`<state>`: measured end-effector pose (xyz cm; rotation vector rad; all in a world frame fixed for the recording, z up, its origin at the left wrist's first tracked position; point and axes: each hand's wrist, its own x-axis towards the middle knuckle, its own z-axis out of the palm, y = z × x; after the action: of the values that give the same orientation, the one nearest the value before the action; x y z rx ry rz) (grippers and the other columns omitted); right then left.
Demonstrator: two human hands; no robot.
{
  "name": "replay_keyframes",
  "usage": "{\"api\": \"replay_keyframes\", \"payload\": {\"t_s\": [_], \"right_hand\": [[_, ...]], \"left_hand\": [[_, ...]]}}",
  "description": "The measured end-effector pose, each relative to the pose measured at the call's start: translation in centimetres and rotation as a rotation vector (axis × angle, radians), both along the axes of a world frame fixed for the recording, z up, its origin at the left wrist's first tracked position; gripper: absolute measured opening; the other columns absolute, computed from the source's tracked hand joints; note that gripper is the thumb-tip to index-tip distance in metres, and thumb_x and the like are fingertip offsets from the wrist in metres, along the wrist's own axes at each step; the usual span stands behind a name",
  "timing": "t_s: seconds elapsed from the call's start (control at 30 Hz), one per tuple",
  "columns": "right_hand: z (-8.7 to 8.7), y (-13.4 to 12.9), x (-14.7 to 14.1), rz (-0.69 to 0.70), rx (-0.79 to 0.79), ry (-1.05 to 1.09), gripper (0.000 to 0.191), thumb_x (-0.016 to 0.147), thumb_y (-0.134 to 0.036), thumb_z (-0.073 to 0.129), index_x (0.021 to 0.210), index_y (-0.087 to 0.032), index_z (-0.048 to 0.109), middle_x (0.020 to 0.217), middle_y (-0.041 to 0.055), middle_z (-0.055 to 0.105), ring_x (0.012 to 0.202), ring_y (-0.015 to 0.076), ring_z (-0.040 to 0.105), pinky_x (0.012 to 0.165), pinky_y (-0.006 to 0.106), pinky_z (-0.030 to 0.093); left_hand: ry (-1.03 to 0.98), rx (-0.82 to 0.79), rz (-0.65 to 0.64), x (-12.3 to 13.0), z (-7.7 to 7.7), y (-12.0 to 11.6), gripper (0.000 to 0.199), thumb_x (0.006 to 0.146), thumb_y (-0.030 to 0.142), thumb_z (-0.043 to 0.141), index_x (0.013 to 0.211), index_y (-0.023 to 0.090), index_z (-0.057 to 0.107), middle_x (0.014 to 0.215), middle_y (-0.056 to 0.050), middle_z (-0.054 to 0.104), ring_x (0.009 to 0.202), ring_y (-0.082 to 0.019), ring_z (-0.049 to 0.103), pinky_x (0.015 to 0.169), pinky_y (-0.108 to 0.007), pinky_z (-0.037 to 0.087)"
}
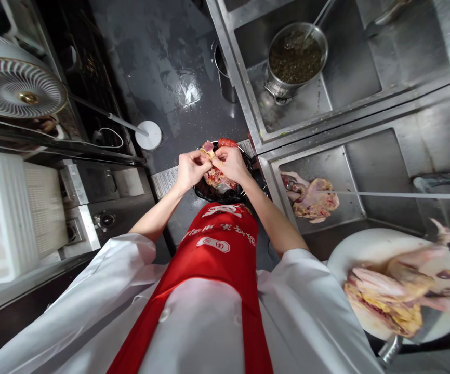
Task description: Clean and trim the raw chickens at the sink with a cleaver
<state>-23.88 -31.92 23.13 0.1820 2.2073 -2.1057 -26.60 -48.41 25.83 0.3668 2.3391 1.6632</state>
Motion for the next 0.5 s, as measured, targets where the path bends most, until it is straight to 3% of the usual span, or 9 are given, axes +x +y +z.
{"api": "replay_keyframes", "payload": {"t_s": [0.17, 0.33, 0.5], "right_hand": [[0.15, 0.07, 0.37, 0.038, -0.109, -0.034, 0.037, 0.075, -0.052, 0.085, 0.079, -0.02, 0.068, 0.08, 0.004, 0.074, 0.075, 0.0184, 0.07, 0.072, 0.032, 0.06], [0.21, -0.06, 0.41, 0.065, -0.041, -0.018, 0.03, 0.071, -0.039, 0.086, 0.076, -0.019, 0.064, 0.076, 0.0031, 0.071, 0.072, 0.0167, 0.068, 0.07, 0.03, 0.057], [-0.41, -0.14, 0.08, 0.026, -0.025, -0.038, 0.022, 0.068, -0.028, 0.08, 0.073, -0.019, 0.061, 0.069, 0.0, 0.066, 0.065, 0.0145, 0.063, 0.062, 0.027, 0.051]], "left_hand": [[-0.121, 0.065, -0.033, -0.55, -0.15, -0.21, 0.008, 0.07, 0.022, 0.067, 0.071, 0.015, 0.069, 0.062, 0.001, 0.063, 0.056, -0.01, 0.052, 0.054, -0.021, 0.038], [-0.149, 0.074, -0.011, -0.28, -0.22, -0.24, 0.006, 0.068, 0.021, 0.067, 0.068, 0.015, 0.067, 0.06, 0.001, 0.062, 0.053, -0.009, 0.053, 0.051, -0.02, 0.037], [-0.275, 0.19, -0.014, -0.01, -0.96, -0.2, 0.01, 0.068, 0.025, 0.07, 0.072, 0.016, 0.067, 0.061, 0.0, 0.066, 0.055, -0.012, 0.061, 0.054, -0.022, 0.047]]}}
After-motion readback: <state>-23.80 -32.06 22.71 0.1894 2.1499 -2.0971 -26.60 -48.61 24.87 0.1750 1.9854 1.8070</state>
